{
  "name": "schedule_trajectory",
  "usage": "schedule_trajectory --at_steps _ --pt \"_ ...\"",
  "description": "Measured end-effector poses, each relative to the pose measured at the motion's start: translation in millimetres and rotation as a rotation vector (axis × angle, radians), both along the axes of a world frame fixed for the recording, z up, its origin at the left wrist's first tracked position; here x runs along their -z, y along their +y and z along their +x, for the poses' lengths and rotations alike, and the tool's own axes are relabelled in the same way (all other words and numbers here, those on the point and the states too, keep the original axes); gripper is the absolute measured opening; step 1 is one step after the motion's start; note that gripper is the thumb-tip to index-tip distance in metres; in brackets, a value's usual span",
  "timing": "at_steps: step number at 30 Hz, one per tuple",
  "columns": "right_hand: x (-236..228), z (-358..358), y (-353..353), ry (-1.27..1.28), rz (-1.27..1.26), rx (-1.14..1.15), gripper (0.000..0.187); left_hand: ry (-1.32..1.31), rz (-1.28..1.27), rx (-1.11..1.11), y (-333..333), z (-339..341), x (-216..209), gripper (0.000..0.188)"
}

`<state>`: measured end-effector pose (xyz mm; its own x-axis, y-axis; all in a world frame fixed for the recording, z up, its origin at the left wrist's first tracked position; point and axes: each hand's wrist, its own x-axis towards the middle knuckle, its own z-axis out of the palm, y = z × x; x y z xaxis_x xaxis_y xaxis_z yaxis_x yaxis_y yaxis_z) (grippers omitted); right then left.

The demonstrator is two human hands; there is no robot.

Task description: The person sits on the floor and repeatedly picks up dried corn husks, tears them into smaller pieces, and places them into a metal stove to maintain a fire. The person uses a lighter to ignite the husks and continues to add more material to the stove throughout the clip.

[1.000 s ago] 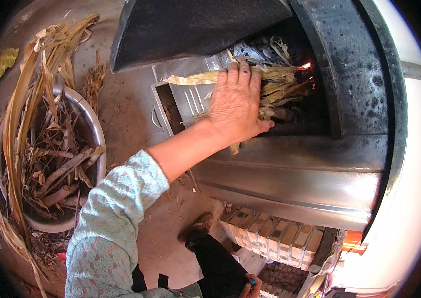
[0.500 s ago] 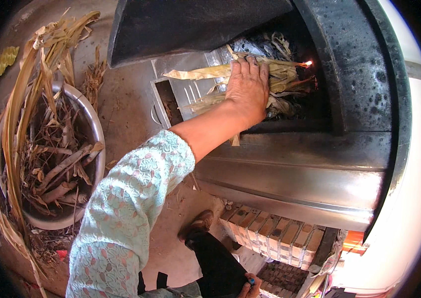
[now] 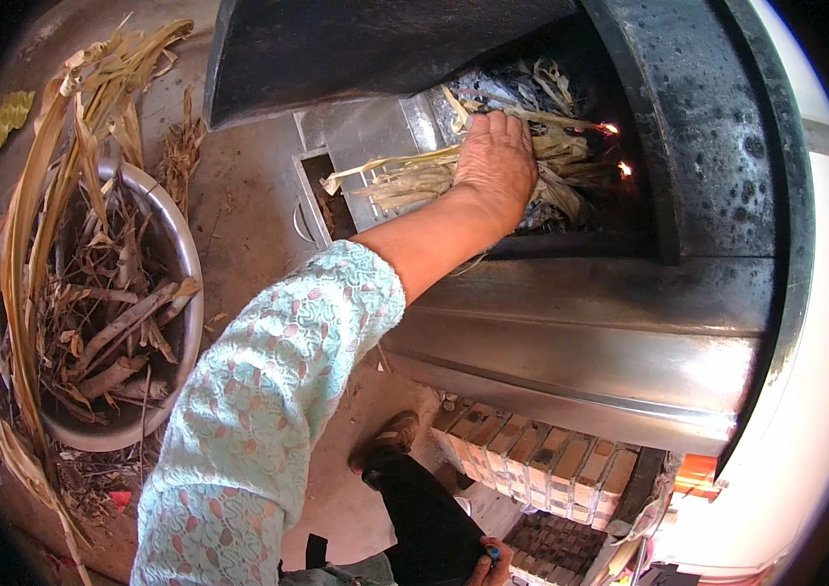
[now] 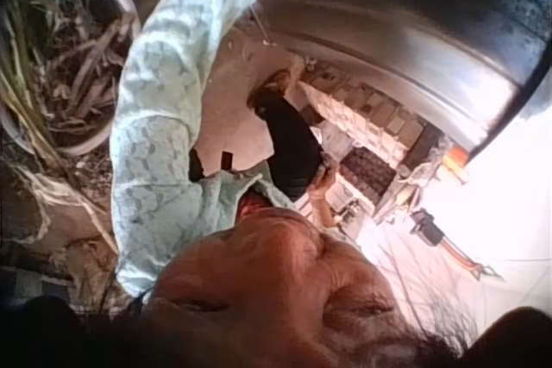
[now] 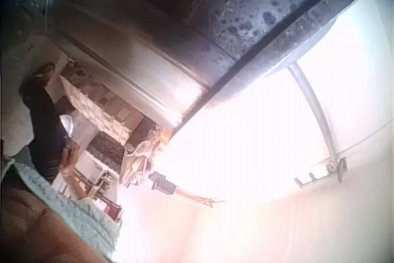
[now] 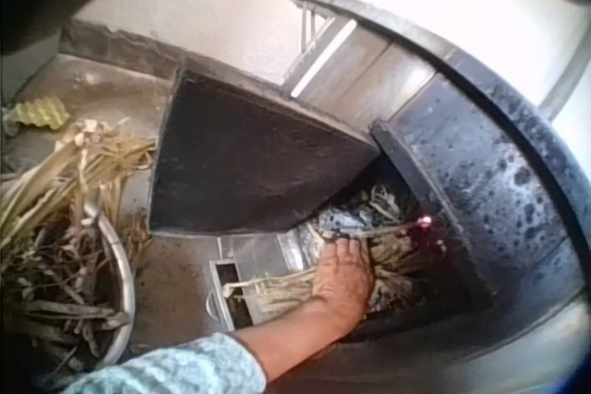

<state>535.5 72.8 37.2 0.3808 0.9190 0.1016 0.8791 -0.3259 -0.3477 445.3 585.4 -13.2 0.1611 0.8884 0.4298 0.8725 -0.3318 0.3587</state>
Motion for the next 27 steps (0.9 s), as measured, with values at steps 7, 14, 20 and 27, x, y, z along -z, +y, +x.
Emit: schedule_trajectory --at_steps 7,14,20,27 --pt "0.3 1.4 -2.6 0.047 -0.016 0.029 0.025 0.086 -0.072 0.131 -6.6 -6.9 -9.0 0.03" --pt "0.8 1.3 -2.3 0.039 -0.01 0.018 0.024 0.095 -0.078 0.112 -8.4 -6.9 -13.7 0.029" --pt "-0.6 -0.6 -0.8 0.018 -0.019 0.014 0.023 0.145 -0.046 0.117 -14.4 -12.1 -15.9 0.029" --pt "-0.5 -0.6 -0.9 -0.012 -0.022 0.006 0.024 0.172 0.056 0.112 -14.6 -19.3 -19.3 0.028"
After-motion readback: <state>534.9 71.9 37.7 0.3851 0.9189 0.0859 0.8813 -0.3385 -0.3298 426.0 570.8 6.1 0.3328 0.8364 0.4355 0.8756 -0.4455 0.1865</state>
